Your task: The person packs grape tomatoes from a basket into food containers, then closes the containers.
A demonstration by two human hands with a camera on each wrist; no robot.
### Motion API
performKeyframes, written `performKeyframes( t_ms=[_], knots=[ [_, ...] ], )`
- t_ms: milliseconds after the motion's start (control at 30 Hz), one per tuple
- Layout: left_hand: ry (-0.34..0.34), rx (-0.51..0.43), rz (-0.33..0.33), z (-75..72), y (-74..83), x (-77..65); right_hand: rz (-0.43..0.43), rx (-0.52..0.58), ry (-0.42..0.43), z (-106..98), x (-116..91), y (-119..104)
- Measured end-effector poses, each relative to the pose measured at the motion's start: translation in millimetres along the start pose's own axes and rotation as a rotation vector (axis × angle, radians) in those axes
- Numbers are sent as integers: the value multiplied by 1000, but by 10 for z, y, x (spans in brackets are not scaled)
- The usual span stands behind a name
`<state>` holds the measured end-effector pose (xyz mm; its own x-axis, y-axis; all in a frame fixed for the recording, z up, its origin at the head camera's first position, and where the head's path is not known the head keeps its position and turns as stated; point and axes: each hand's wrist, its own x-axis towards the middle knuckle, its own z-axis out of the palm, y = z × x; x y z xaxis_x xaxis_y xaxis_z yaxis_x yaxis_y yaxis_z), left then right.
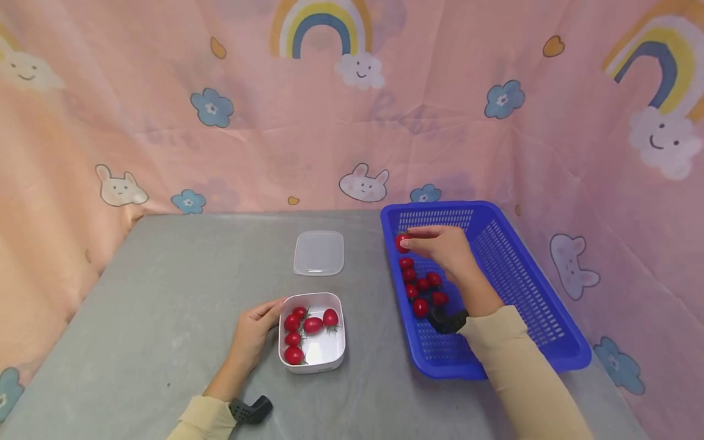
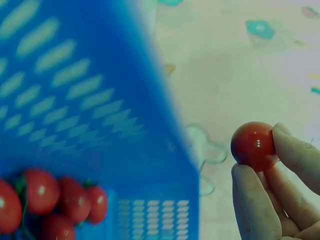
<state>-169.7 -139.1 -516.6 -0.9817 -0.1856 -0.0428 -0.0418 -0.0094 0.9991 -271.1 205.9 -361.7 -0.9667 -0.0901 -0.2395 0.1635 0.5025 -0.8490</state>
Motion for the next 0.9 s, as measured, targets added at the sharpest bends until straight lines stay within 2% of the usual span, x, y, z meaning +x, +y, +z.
performKeyframes(
  t_ms=[333,733,900],
  knots=[
    [-9,12,-38,-15,-16,-10,-81,28,-23,242,-231,-205],
    [-9,20,-32,-13,-1,-16,-90,50,-37,549,-362,-286],
    [-15,26,-53,-18,3,-17,-107,90,-48,619,-393,-314]
  ],
)
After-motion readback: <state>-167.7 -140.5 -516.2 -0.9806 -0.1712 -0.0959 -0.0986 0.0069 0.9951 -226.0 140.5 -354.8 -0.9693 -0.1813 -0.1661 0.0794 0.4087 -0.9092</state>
